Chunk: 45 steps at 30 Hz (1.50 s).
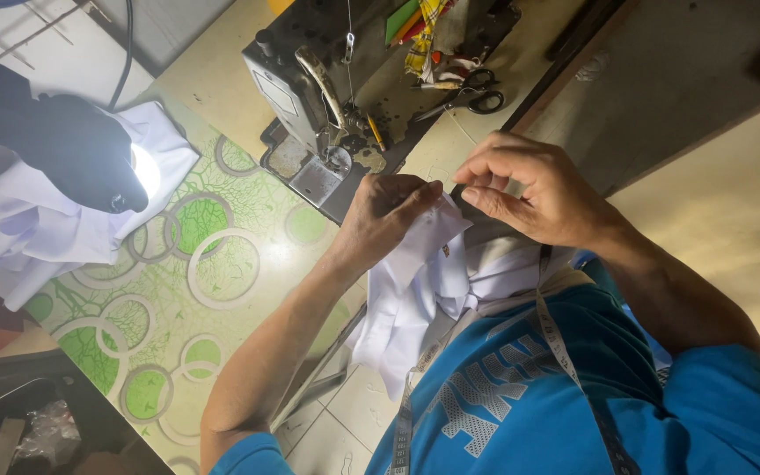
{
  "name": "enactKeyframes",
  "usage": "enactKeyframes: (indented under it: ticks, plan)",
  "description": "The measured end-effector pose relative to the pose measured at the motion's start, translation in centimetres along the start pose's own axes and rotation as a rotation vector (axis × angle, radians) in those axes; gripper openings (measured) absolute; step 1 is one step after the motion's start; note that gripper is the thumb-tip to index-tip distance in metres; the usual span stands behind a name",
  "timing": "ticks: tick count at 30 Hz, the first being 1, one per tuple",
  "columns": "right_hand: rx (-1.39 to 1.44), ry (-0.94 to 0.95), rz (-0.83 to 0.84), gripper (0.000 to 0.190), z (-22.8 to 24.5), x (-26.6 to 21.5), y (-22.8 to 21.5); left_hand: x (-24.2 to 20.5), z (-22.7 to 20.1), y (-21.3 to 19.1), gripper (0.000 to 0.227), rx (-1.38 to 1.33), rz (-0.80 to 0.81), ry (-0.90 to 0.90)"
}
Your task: Trimming loose threads from a white garment with scissors and folding it for final inspection on a sewing floor.
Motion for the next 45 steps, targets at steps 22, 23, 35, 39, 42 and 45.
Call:
enactKeyframes:
  ticks: [22,23,35,39,42,45]
  plan:
    - [-0.262,-0.103,-0.066,0.005,0.8,-0.8,2.1,0.2,-1.6,-0.3,0.053,0.038,-0.006,-0.009]
    - [-0.255,-0.072,-0.046,0.006,0.7,-0.8,2.0,0.2,-2.0,-0.3,0.051,0.047,-0.008,-0.022]
    - [0.286,0.015,0.007,0.004,-1.2,-0.9,2.7,-0.5,1.5,2.1,0.034,0.040,0.225,-0.110]
    - [0.420,0.012,0.069,0.006,-2.6,-1.3,3.9,-0.8,1.7,2.2,0.032,0.051,0.262,-0.090]
    - [0.544,0.040,0.178,0.006,-3.5,-1.4,4.5,-0.9,2.2,2.1,0.031,0.071,0.259,-0.075]
    - [0.444,0.040,0.245,0.007,-4.9,-1.6,5.0,-0.9,3.6,1.8,0.026,0.104,0.242,-0.026]
Point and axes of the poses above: each hand's wrist, its own x-axis towards the middle knuckle, its own y-axis out of the palm, z = x × y, the point moved 10 cm from there along x, towards the middle knuckle, and after that the axes turned 15 degrees about y, right-handed, at the moved point
